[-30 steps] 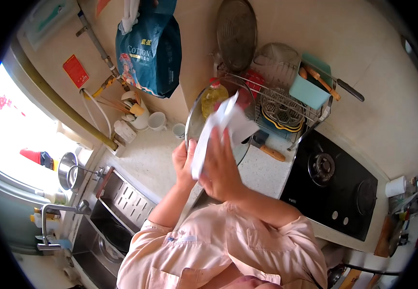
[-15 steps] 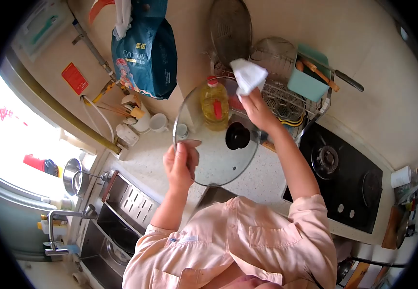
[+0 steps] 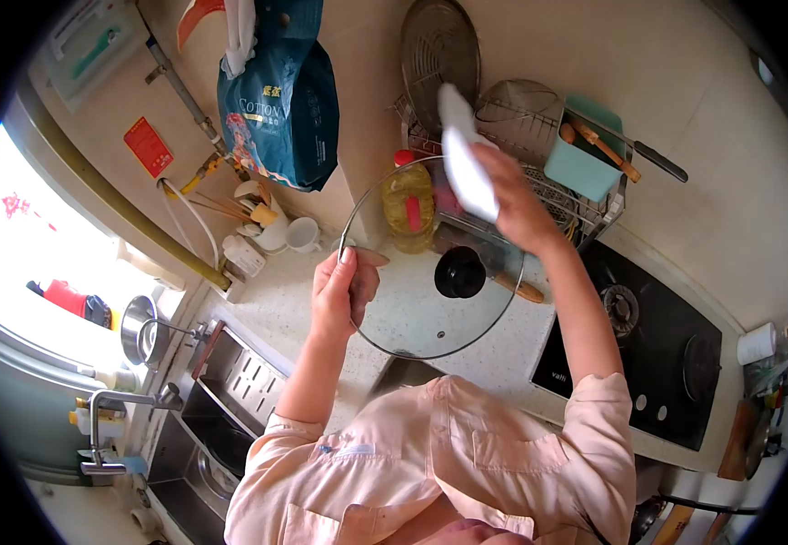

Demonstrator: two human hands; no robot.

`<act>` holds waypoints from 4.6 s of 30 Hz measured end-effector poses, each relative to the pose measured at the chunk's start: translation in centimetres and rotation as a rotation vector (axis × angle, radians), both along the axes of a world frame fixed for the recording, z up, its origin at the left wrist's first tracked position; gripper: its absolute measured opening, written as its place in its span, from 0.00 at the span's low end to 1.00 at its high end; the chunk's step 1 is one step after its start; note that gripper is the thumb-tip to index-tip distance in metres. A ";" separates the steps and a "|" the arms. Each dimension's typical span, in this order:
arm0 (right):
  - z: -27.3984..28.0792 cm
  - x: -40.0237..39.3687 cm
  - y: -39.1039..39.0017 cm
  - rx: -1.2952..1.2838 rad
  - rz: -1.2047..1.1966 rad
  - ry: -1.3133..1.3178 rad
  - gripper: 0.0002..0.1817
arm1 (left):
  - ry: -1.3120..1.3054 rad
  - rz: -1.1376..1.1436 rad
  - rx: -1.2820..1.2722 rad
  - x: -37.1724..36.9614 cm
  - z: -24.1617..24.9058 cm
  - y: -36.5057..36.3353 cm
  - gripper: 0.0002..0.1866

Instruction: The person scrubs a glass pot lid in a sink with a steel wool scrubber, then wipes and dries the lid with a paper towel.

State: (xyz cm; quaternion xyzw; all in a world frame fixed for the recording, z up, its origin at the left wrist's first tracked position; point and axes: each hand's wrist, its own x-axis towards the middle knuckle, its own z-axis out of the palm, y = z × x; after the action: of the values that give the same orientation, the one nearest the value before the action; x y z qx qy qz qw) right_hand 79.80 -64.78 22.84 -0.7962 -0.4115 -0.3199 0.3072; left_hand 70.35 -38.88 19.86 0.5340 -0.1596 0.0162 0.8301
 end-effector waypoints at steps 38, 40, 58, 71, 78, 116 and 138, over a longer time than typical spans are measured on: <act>1.3 -12.9 -1.0 0.457 -0.357 0.866 0.19 | -1.026 0.639 0.785 0.4 -2.5 -9.1 0.14; 2.2 -12.9 -0.5 0.333 -0.447 0.849 0.16 | -1.048 0.634 0.821 0.0 -2.2 -9.2 0.14; 1.3 -10.8 -0.8 0.499 -0.209 0.943 0.10 | -1.151 0.590 0.915 -0.2 -1.8 -7.8 0.12; 1.4 -9.3 -0.7 0.527 -0.138 1.059 0.15 | -1.248 0.550 0.988 0.2 -2.1 -6.7 0.11; 2.4 -8.9 -0.5 0.480 -0.122 1.144 0.17 | -1.237 0.571 0.956 0.4 -1.9 -6.2 0.11; 4.4 -7.0 -2.2 0.315 -0.120 1.341 0.22 | -1.205 0.443 0.918 -0.3 -1.3 -5.6 0.12; 2.4 -9.2 0.8 -0.191 -0.525 0.177 0.14 | -0.942 0.505 0.752 0.2 -1.7 -5.7 0.14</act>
State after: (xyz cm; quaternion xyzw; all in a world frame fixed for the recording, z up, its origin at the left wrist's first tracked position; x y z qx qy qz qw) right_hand 70.57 -63.95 25.21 -0.9257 -0.1913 -0.2774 0.1721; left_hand 70.60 -44.57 18.11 0.7449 -0.3706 0.3858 0.3985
